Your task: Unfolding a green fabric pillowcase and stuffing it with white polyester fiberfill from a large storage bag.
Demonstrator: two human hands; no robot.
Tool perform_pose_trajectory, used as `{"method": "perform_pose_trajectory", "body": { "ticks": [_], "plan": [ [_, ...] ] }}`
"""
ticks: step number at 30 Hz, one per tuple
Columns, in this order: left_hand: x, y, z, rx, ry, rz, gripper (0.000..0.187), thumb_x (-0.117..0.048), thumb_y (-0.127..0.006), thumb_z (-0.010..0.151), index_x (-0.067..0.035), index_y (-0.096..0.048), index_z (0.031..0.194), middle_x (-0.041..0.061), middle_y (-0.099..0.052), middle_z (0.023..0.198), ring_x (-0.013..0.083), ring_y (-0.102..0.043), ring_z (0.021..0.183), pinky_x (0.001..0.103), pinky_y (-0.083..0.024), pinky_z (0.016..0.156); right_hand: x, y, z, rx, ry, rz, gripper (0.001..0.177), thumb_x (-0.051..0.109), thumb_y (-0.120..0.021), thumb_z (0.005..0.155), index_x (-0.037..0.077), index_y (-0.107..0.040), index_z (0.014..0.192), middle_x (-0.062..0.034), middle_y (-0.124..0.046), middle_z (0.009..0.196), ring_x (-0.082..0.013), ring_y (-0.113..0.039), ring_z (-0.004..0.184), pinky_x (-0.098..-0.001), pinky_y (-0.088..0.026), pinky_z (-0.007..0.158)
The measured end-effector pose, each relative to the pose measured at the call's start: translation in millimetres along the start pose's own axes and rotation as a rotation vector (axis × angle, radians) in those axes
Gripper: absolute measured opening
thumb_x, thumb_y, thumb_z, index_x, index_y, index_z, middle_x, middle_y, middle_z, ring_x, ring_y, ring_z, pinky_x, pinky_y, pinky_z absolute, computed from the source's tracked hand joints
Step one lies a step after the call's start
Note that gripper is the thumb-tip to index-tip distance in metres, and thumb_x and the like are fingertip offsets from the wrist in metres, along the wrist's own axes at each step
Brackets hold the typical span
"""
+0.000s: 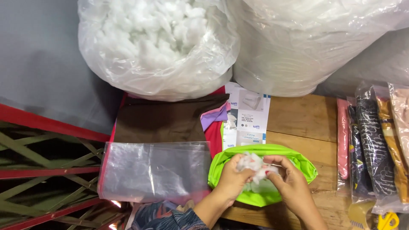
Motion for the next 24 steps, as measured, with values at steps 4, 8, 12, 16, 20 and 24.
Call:
{"method": "perform_pose_trajectory", "body": {
  "ticks": [4, 8, 12, 16, 20, 24],
  "plan": [
    [-10.5, 4.5, -1.8, -0.038, 0.089, -0.067, 0.027, 0.007, -0.063, 0.09, -0.005, -0.062, 0.114, 0.016, -0.076, 0.111, 0.0256, -0.079, 0.094, 0.028, -0.065, 0.075, 2.8, 14.4, 4.5, -0.094, -0.051, -0.065, 0.032, 0.003, -0.073, 0.085, 0.009, -0.073, 0.116, -0.0032, -0.079, 0.118, -0.012, -0.072, 0.1, -0.024, -0.053, 0.085],
    [-7.3, 6.8, -3.0, 0.002, 0.146, -0.004, 0.037, -0.004, -0.058, 0.091, -0.009, -0.063, 0.127, 0.006, -0.071, 0.117, 0.0169, -0.07, 0.101, 0.031, -0.063, 0.084, 10.9, 12.5, 2.6, -0.102, -0.083, -0.137, 0.034, 0.009, -0.069, 0.089, 0.014, -0.072, 0.122, -0.0037, -0.079, 0.116, -0.0139, -0.068, 0.083, -0.0254, -0.054, 0.076],
    [12.7, 0.8, -3.2, 0.126, 0.195, 0.0, 0.042, -0.007, -0.049, 0.092, -0.008, -0.066, 0.131, 0.007, -0.074, 0.121, 0.016, -0.069, 0.1, 0.03, -0.057, 0.088, -5.7, -15.1, 4.3, 0.12, 0.107, -0.461, 0.065, 0.019, -0.08, 0.079, 0.031, -0.062, 0.14, 0.0019, -0.068, 0.141, -0.0163, -0.063, 0.128, -0.0301, -0.044, 0.106],
    [12.8, 5.3, -0.9, 0.097, 0.059, 0.205, 0.039, 0.0, -0.045, 0.09, -0.006, -0.074, 0.115, 0.006, -0.054, 0.121, 0.0161, -0.068, 0.101, 0.026, -0.062, 0.087, -12.1, -22.8, 2.6, 0.06, 0.095, -0.656, 0.051, 0.029, -0.076, 0.081, 0.033, -0.065, 0.13, 0.0046, -0.077, 0.123, -0.0199, -0.075, 0.101, -0.0328, -0.054, 0.086],
    [1.8, 12.0, 2.2, 0.081, -0.065, 0.319, 0.014, -0.002, -0.06, 0.091, -0.012, -0.065, 0.1, 0.002, -0.068, 0.092, 0.012, -0.061, 0.082, 0.027, -0.053, 0.075, 1.1, -10.5, 0.5, 0.036, -0.053, -0.663, 0.024, 0.034, -0.072, 0.086, 0.034, -0.074, 0.11, 0.0092, -0.082, 0.096, -0.0151, -0.074, 0.081, -0.0296, -0.051, 0.077],
    [-36.8, 18.4, -9.3, -0.024, -0.178, 0.726, 0.018, -0.019, -0.07, 0.089, -0.017, -0.058, 0.076, -0.004, -0.051, 0.065, 0.0114, -0.04, 0.059, 0.034, -0.033, 0.057, 4.7, 5.9, -0.9, -0.026, -0.135, -0.611, 0.02, 0.034, -0.072, 0.086, 0.028, -0.077, 0.105, 0.0092, -0.085, 0.098, -0.0123, -0.076, 0.088, -0.0273, -0.052, 0.082]
  ]
}}
Point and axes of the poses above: each hand's wrist, its own z-axis towards the middle knuckle, its own y-axis out of the back of the hand, x = y × z, the point moved 7 cm from there along z, towards the middle knuckle
